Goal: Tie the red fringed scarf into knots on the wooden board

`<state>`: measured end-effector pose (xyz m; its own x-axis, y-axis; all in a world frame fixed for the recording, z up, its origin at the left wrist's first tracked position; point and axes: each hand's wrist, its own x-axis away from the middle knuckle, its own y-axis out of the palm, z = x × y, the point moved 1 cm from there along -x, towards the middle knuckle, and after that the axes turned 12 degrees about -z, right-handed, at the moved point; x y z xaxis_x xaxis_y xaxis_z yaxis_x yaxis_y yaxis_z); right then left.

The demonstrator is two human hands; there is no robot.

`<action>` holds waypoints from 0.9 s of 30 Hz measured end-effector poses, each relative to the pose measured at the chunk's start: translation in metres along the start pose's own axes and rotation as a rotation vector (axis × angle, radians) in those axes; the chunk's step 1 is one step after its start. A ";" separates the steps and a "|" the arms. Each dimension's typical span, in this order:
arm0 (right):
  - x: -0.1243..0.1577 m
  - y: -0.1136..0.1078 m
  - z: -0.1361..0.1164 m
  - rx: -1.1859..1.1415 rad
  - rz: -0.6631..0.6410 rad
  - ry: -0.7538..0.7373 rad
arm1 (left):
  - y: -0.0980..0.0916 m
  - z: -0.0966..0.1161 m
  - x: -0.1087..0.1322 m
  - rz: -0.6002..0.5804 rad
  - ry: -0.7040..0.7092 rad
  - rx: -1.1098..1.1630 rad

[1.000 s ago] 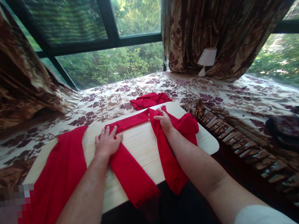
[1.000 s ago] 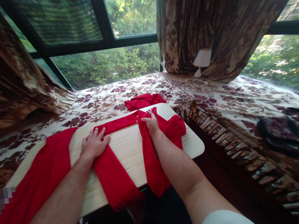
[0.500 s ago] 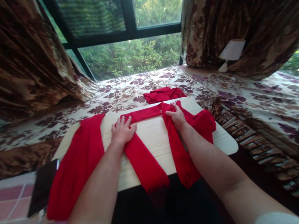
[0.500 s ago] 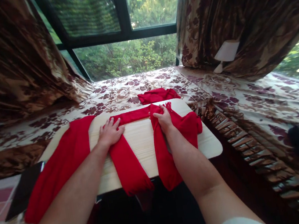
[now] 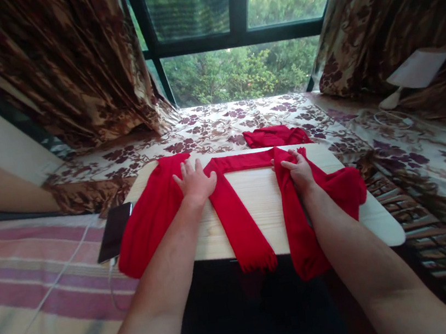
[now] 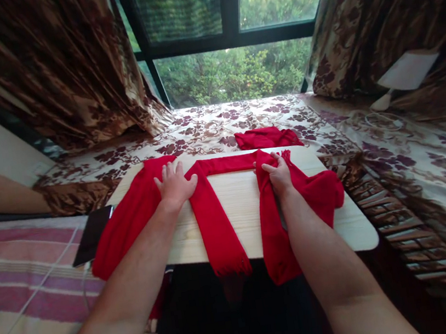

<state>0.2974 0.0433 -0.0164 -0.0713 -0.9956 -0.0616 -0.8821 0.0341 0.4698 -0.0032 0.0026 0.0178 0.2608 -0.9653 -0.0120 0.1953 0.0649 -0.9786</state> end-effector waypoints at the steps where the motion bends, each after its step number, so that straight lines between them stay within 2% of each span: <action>1: -0.001 -0.001 0.000 0.009 -0.004 0.000 | -0.007 -0.010 0.002 -0.009 -0.030 0.001; 4: -0.001 -0.001 -0.001 0.027 -0.013 0.002 | -0.022 -0.043 0.005 -0.061 -0.128 0.014; 8: 0.000 -0.001 -0.002 0.033 0.002 0.004 | -0.028 -0.085 0.007 -0.117 -0.243 0.035; 13: -0.001 -0.003 0.000 0.063 0.016 -0.004 | -0.028 -0.117 0.011 -0.135 -0.321 0.059; 19: -0.006 -0.010 0.003 0.100 0.017 -0.003 | -0.030 -0.130 0.014 -0.148 -0.379 0.147; 22: -0.007 -0.011 0.004 0.095 0.018 -0.004 | -0.031 -0.129 0.015 -0.089 -0.354 0.143; 25: -0.007 -0.010 0.003 0.081 0.031 -0.014 | -0.030 -0.118 0.017 -0.021 -0.277 0.102; 27: -0.006 -0.009 0.002 0.071 0.028 -0.012 | -0.029 -0.102 0.020 0.007 -0.194 0.071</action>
<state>0.3047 0.0487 -0.0224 -0.1016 -0.9930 -0.0604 -0.9106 0.0684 0.4076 -0.1004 -0.0443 0.0252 0.4385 -0.8983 0.0276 0.2576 0.0961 -0.9615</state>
